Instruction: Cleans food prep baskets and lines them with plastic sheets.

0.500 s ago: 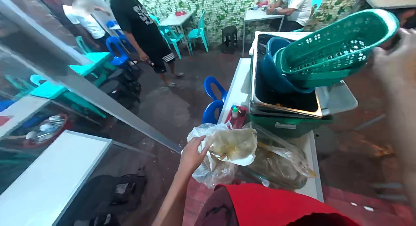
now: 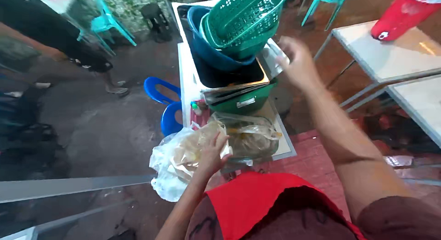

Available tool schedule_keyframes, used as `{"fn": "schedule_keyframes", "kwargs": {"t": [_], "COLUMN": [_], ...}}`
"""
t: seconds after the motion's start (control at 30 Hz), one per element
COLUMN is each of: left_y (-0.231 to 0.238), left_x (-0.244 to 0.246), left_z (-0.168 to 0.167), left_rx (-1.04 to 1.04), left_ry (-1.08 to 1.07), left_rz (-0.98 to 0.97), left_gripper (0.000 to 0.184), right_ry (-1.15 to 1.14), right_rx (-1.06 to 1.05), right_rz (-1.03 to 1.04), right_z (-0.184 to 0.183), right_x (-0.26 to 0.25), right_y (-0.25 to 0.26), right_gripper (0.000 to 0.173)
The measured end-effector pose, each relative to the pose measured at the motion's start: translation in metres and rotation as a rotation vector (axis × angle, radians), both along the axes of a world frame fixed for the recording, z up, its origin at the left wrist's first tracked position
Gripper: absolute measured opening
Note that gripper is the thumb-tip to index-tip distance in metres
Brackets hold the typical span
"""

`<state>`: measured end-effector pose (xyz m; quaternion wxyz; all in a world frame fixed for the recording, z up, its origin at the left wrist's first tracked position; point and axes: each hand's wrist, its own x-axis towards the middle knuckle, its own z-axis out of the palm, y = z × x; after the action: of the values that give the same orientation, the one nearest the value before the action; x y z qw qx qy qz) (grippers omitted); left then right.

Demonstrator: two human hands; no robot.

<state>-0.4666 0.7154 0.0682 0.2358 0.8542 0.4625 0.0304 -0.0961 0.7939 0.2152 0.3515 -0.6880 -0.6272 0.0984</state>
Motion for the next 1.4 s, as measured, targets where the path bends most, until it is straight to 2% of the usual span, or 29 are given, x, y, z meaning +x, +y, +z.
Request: {"fn": "schedule_keyframes", "kwargs": {"t": [0.03, 0.07, 0.13, 0.17, 0.2, 0.27, 0.37, 0.4, 0.47, 0.5, 0.53, 0.7, 0.83, 0.9, 0.97, 1.07, 1.17, 1.23, 1.3, 1.33, 1.4], "left_y": [-0.002, -0.002, 0.002, 0.005, 0.008, 0.01, 0.009, 0.008, 0.004, 0.002, -0.001, -0.012, -0.012, -0.009, -0.011, -0.025, -0.036, -0.033, -0.02, -0.011, 0.005], "left_x": [0.005, 0.008, 0.005, 0.001, -0.005, -0.021, -0.044, -0.05, -0.059, -0.062, -0.066, -0.089, -0.119, -0.133, -0.142, -0.136, -0.116, -0.1, -0.092, -0.093, -0.1], "left_z": [-0.006, -0.01, -0.015, -0.016, -0.017, -0.014, -0.011, -0.013, -0.018, -0.02, -0.021, -0.021, -0.001, 0.02, 0.049, 0.101, 0.134, 0.12, 0.083, 0.058, 0.007], "left_rx": [0.006, 0.016, 0.026, 0.028, 0.036, 0.052, 0.053, 0.064, 0.07, 0.069, 0.078, 0.118, 0.151, 0.208, 0.29, 0.508, 0.61, 0.582, 0.376, 0.25, 0.05], "left_ry": [0.037, 0.077, 0.12, 0.133, 0.134, 0.088, 0.053, 0.059, 0.08, 0.091, 0.091, 0.005, -0.147, -0.296, -0.441, -0.599, -0.498, -0.28, 0.0, 0.1, 0.226], "left_rz": [-0.04, -0.069, -0.082, -0.077, -0.068, -0.027, 0.083, 0.108, 0.135, 0.146, 0.159, 0.239, 0.379, 0.462, 0.497, 0.354, 0.164, 0.134, 0.165, 0.193, 0.258], "left_gripper": [0.065, 0.064, 0.055, 0.051, 0.05, 0.048, 0.043, 0.043, 0.043, 0.043, 0.044, 0.048, 0.053, 0.056, 0.06, 0.067, 0.073, 0.068, 0.059, 0.055, 0.052], "right_ry": [0.09, 0.135, 0.134, 0.115, 0.099, 0.072, -0.02, -0.023, -0.063, -0.073, -0.07, 0.14, 0.272, 0.33, 0.354, 0.423, 0.383, 0.118, -0.078, -0.089, -0.016], "right_rx": [-0.091, -0.221, -0.527, -0.669, -0.794, -0.914, -0.95, -0.954, -0.946, -0.945, -0.941, -0.769, -0.493, -0.371, -0.214, -0.128, -0.196, -0.234, -0.406, -0.438, -0.425], "right_rz": [0.073, 0.131, 0.134, 0.099, 0.071, 0.056, 0.06, 0.063, 0.069, 0.069, 0.053, -0.063, 0.02, 0.118, 0.264, 0.541, 0.724, 0.84, 0.859, 0.825, 0.705], "right_z": [-0.031, -0.069, -0.152, -0.184, -0.205, -0.226, -0.236, -0.238, -0.243, -0.24, -0.232, -0.16, -0.104, -0.075, -0.063, -0.044, -0.043, -0.056, -0.065, -0.069, -0.08], "right_x": [-0.01, -0.017, -0.024, -0.028, -0.034, -0.055, -0.097, -0.107, -0.115, -0.114, -0.111, -0.069, -0.059, -0.073, -0.094, -0.154, -0.232, -0.268, -0.273, -0.262, -0.215], "right_y": [-0.022, -0.041, -0.071, -0.083, -0.093, -0.104, -0.11, -0.111, -0.111, -0.109, -0.107, -0.098, -0.094, -0.09, -0.079, -0.06, -0.047, -0.041, -0.038, -0.035, -0.028], "right_gripper": [0.054, 0.062, 0.104, 0.12, 0.13, 0.136, 0.123, 0.107, 0.064, 0.051, 0.045, 0.049, 0.048, 0.048, 0.049, 0.046, 0.049, 0.06, 0.087, 0.093, 0.087]}}
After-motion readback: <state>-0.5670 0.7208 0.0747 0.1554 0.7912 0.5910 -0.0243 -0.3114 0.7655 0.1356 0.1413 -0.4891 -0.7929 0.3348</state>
